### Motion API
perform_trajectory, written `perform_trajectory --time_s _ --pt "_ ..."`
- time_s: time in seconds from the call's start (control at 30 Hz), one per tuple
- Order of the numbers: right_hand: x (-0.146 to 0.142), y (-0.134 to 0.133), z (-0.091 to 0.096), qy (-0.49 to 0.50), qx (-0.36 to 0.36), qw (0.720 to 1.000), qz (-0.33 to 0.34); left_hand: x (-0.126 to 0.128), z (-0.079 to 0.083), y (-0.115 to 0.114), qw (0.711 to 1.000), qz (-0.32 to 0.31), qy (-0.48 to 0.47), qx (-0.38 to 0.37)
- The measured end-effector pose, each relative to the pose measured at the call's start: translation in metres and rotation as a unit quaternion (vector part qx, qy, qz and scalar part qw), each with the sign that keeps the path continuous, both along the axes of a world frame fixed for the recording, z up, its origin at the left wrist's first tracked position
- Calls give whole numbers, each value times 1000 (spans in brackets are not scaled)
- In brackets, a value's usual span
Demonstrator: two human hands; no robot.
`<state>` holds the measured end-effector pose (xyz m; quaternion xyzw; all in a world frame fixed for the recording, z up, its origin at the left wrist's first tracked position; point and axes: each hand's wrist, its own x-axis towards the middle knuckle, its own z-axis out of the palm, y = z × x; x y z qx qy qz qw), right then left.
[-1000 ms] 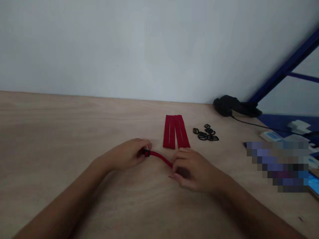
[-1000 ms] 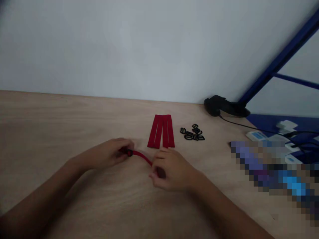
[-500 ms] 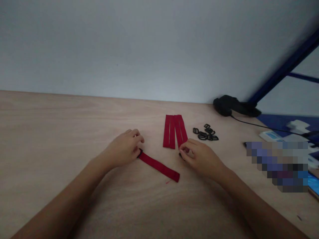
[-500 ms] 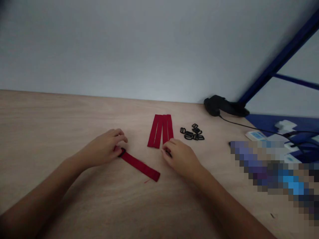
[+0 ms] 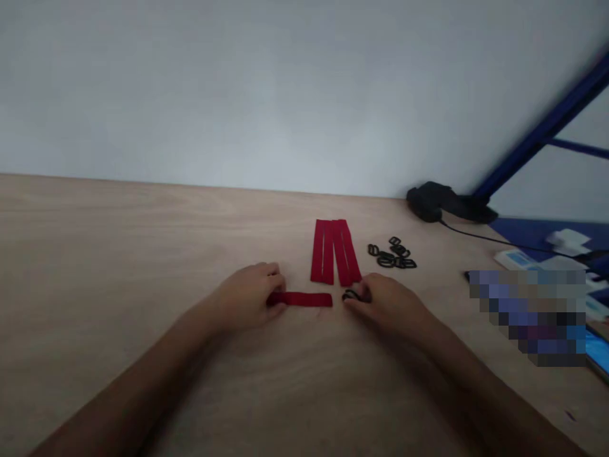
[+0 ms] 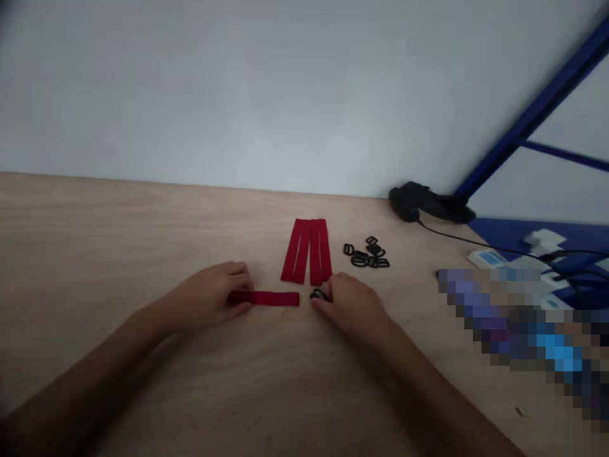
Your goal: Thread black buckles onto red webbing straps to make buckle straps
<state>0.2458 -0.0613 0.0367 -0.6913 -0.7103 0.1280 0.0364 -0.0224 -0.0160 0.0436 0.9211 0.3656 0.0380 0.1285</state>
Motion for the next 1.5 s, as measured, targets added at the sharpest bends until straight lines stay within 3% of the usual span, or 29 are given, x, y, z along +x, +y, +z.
perform_trajectory --time_s 0.17,0.3,0.5,0.67,0.8,0.93,1.1,1.5 --pt "1 2 -1 19 -11 1000 7 7 14 -15 999 -11 -22 -24" --pt "0 3 0 32 -17 999 34 23 21 -32 999 -27 15 -35" --pt "-2 3 1 62 1 995 81 42 -2 -29 999 -26 -17 43" --pt "-7 2 4 64 24 995 78 51 -18 -20 997 -40 -62 36" --pt "-13 -3 3 58 31 995 69 53 -20 -18 996 -30 -86 -8" --pt "-16 -6 -4 111 43 991 56 52 -23 -18 993 -24 -114 -20" --pt "-9 -3 -8 144 105 979 96 48 -28 -19 990 -28 -132 -37" --pt "-3 -2 -7 227 76 959 154 48 -25 -21 990 -13 -133 -50"
